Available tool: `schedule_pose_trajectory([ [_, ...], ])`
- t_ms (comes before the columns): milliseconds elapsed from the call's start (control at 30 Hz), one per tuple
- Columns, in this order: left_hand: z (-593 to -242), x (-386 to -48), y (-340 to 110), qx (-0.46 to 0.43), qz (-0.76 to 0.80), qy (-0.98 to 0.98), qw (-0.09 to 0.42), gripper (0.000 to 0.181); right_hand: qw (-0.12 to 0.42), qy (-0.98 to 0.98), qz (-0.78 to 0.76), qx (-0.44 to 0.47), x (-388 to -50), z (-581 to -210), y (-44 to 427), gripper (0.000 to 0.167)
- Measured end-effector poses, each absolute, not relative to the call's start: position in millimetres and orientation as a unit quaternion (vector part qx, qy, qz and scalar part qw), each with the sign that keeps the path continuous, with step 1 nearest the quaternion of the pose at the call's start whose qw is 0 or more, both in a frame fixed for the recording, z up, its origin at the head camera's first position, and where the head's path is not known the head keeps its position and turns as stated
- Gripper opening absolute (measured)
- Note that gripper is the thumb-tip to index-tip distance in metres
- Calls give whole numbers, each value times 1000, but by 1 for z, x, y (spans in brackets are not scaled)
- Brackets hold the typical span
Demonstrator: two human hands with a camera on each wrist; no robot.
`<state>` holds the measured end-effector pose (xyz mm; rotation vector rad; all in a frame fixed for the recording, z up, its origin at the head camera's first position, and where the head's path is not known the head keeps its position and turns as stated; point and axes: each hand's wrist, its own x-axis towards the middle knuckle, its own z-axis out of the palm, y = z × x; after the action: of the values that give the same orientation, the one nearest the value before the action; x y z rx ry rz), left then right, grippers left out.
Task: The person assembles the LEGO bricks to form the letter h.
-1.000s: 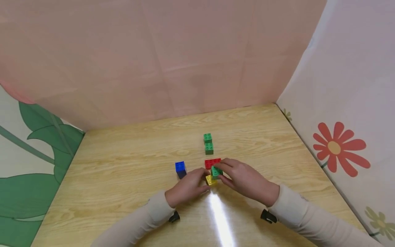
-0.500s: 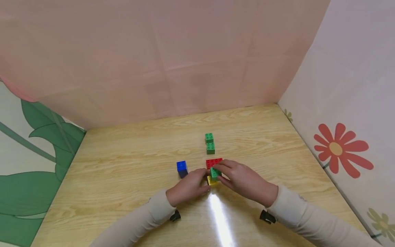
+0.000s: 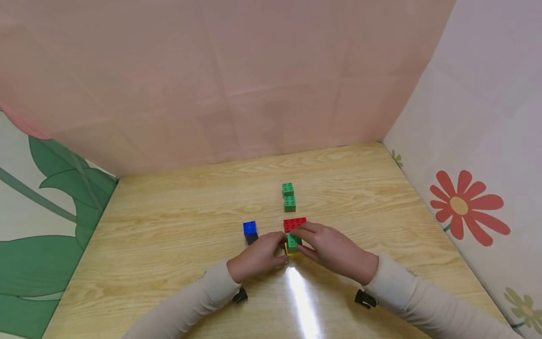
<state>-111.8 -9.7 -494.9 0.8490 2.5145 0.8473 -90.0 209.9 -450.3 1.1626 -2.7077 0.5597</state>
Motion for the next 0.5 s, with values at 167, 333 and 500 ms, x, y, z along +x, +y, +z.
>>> schedule_pose_trajectory([
  [167, -495, -112, -10, 306, 298, 887, 173, 37, 64, -900, 192, 387, -90, -451, 210, 37],
  [333, -494, -111, -11, 308, 297, 887, 171, 36, 55, -900, 195, 386, -90, -453, 209, 37],
  [500, -492, -111, -11, 312, 297, 887, 170, 35, 53, -901, 195, 385, -90, -453, 209, 37],
])
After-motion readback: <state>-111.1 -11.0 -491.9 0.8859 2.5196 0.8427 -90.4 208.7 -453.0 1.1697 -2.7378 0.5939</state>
